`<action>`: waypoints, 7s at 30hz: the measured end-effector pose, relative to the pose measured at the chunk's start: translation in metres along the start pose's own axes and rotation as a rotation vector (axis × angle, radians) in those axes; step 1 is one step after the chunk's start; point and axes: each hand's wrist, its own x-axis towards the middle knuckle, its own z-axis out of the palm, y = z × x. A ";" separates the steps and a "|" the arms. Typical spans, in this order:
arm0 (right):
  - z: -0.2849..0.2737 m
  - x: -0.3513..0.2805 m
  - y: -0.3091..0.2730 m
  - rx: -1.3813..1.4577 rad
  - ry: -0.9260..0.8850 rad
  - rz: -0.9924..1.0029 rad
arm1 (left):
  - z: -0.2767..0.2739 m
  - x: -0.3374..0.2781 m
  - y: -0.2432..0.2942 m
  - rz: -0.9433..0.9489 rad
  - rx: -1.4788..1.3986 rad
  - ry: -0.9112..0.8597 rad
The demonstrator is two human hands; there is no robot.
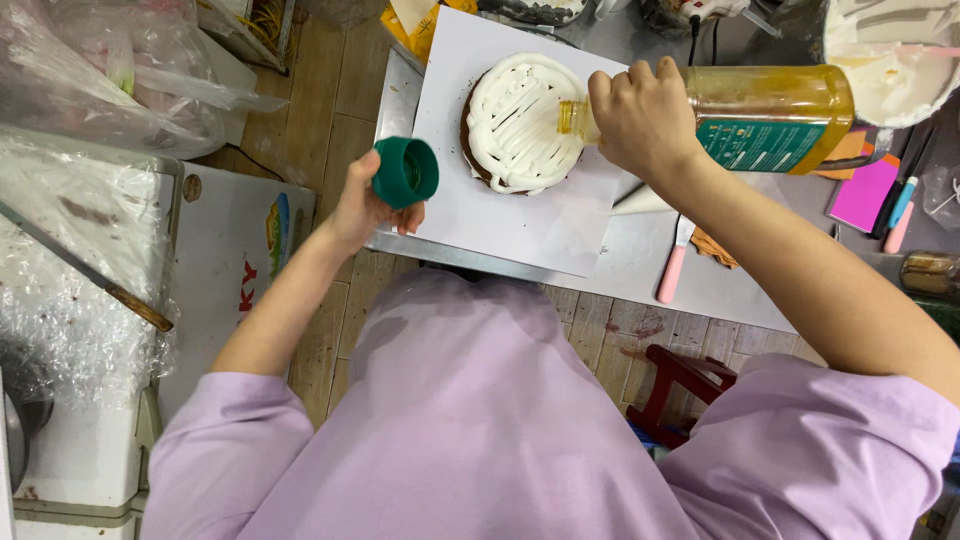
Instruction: The person spreads cream on a cake layer, adds a second layer, applies a liquid with a brush, and pipes cream and passion fruit topping to decorate the cake.
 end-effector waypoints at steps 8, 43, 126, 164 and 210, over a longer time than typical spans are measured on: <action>-0.008 0.012 0.000 -0.015 -0.036 -0.035 | 0.010 -0.016 -0.049 0.057 -0.142 0.046; -0.048 -0.081 -0.020 1.068 0.198 0.373 | 0.098 0.008 0.012 0.334 0.115 -0.063; 0.292 -0.436 0.000 1.167 0.958 1.559 | 0.322 0.300 -0.215 0.490 1.600 0.348; 0.198 -0.128 -0.113 2.030 0.044 1.105 | -0.019 0.055 -0.074 0.028 0.987 0.697; 0.122 -0.135 -0.071 1.962 0.624 0.885 | 0.067 0.039 0.049 0.593 1.107 0.647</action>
